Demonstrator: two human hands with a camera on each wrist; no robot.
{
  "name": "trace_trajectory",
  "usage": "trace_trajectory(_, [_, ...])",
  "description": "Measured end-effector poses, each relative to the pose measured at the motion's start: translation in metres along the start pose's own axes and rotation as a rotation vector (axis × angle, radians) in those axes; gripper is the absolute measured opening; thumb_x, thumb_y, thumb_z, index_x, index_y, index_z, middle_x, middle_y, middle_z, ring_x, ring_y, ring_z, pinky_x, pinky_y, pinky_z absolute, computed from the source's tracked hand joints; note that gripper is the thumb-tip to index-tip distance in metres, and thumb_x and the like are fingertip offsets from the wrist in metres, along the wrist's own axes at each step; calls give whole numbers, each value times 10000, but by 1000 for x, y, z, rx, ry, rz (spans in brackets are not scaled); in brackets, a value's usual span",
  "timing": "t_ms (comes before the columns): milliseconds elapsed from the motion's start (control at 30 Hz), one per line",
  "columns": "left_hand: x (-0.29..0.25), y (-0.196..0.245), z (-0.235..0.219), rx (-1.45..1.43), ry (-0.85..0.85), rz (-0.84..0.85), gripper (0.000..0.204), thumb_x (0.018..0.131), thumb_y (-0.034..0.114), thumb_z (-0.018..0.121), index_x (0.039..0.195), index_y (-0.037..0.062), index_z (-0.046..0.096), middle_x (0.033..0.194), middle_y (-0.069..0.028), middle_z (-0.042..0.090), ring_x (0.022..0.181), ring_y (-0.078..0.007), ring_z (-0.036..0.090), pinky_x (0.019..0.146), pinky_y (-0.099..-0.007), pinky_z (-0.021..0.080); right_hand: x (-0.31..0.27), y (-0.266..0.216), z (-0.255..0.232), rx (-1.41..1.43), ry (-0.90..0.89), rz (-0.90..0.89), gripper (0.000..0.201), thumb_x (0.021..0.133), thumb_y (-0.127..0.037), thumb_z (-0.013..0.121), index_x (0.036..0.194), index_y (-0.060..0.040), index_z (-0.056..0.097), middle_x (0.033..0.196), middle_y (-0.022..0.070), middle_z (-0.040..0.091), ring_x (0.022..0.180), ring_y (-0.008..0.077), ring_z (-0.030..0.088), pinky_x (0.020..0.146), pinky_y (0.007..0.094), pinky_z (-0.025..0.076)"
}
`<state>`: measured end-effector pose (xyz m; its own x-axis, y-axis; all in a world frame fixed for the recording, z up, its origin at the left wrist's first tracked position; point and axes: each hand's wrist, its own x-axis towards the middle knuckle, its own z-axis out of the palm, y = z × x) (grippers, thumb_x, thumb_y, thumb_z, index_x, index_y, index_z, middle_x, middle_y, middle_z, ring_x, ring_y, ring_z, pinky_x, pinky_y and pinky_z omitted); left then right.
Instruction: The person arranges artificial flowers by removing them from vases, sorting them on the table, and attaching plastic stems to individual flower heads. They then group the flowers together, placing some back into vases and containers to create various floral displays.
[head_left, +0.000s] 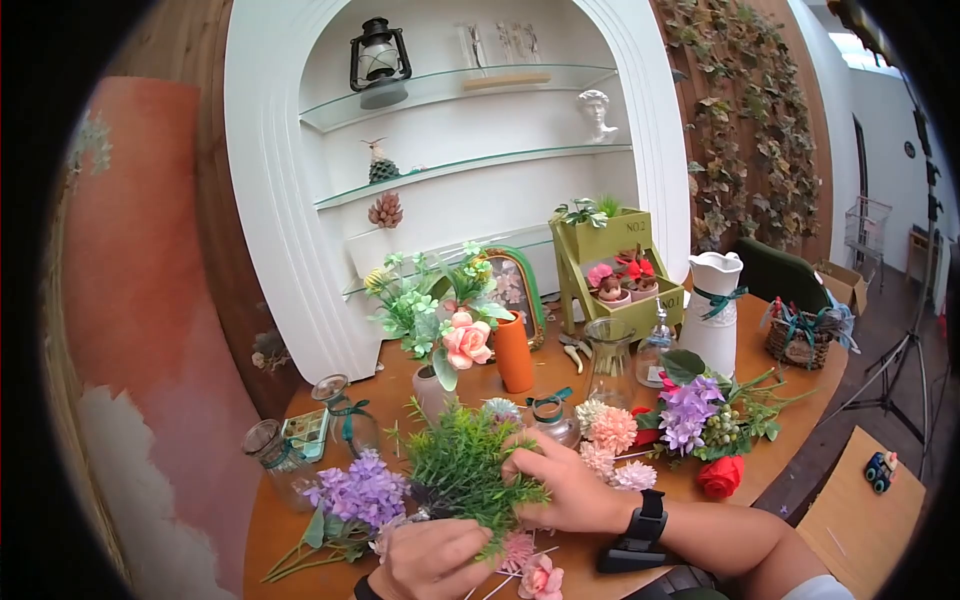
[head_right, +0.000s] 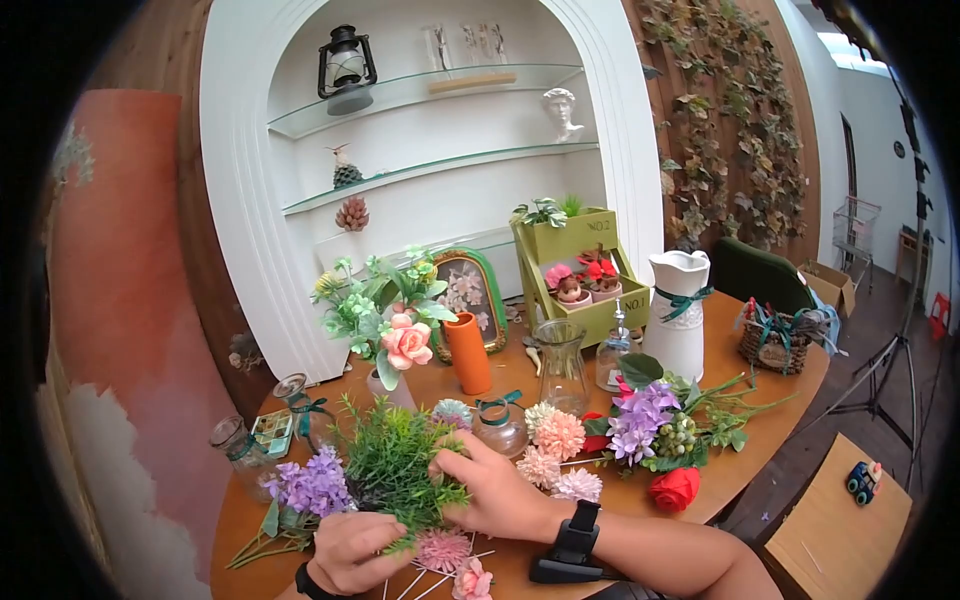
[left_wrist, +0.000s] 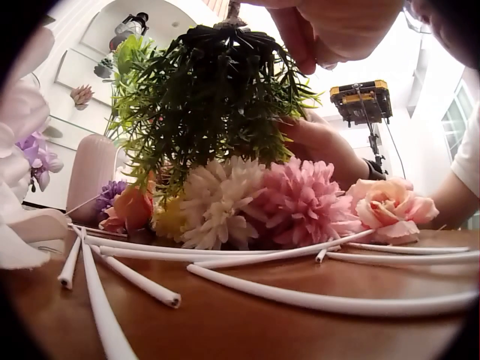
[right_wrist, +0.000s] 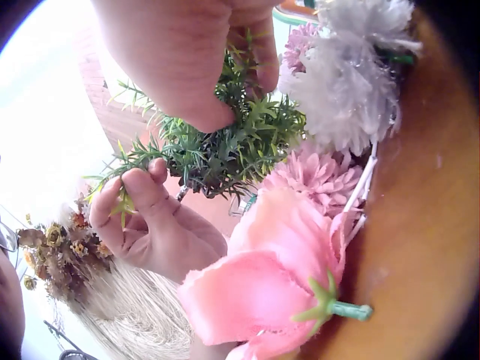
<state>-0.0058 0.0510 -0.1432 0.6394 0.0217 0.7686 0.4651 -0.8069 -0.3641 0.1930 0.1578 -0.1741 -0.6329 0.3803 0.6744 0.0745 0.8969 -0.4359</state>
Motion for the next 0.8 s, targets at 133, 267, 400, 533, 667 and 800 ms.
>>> trace_trajectory(133, [3,6,1,-11,-51,34,147,694,78,669,821,25,619,920,-137,617,793,-301,661,624,-369,568,6,-15,-7,137,-18,63,560,677,-24,719,1202,-111,546,1219,125,468,1121,308,517,952,365,442])
trace_trajectory(267, [4,10,2,-6,-81,44,135,705,97,650,816,26,618,932,-137,611,792,-292,652,639,-353,564,4,-6,-4,150,-88,42,517,627,26,721,1115,-98,602,1209,123,503,1155,291,518,980,363,429])
trace_trajectory(400, [14,10,-3,-30,-143,70,201,714,81,646,913,58,650,962,-116,600,823,-268,650,661,-346,564,3,-8,-7,126,55,47,438,567,64,669,985,-62,640,1093,113,544,1061,271,555,928,346,447])
trace_trajectory(533, [16,10,4,56,-2,78,191,759,78,667,949,90,659,967,-104,589,821,-248,650,659,-328,564,0,-8,-15,9,213,22,444,560,66,704,979,-77,664,1083,137,548,1053,290,568,894,342,466])
trace_trajectory(667, [11,0,16,145,149,131,143,838,120,669,979,99,659,923,-75,576,776,-214,641,620,-278,543,-4,-6,-23,-103,412,-56,302,680,-194,726,948,-57,695,1058,148,533,968,281,579,834,351,465])
trace_trajectory(800, [-7,16,0,105,-28,-207,133,732,107,711,853,87,658,767,-28,626,646,-196,663,496,-287,497,-12,6,-22,-141,531,-80,486,742,-497,715,949,-58,697,1051,149,532,934,269,567,818,355,458])
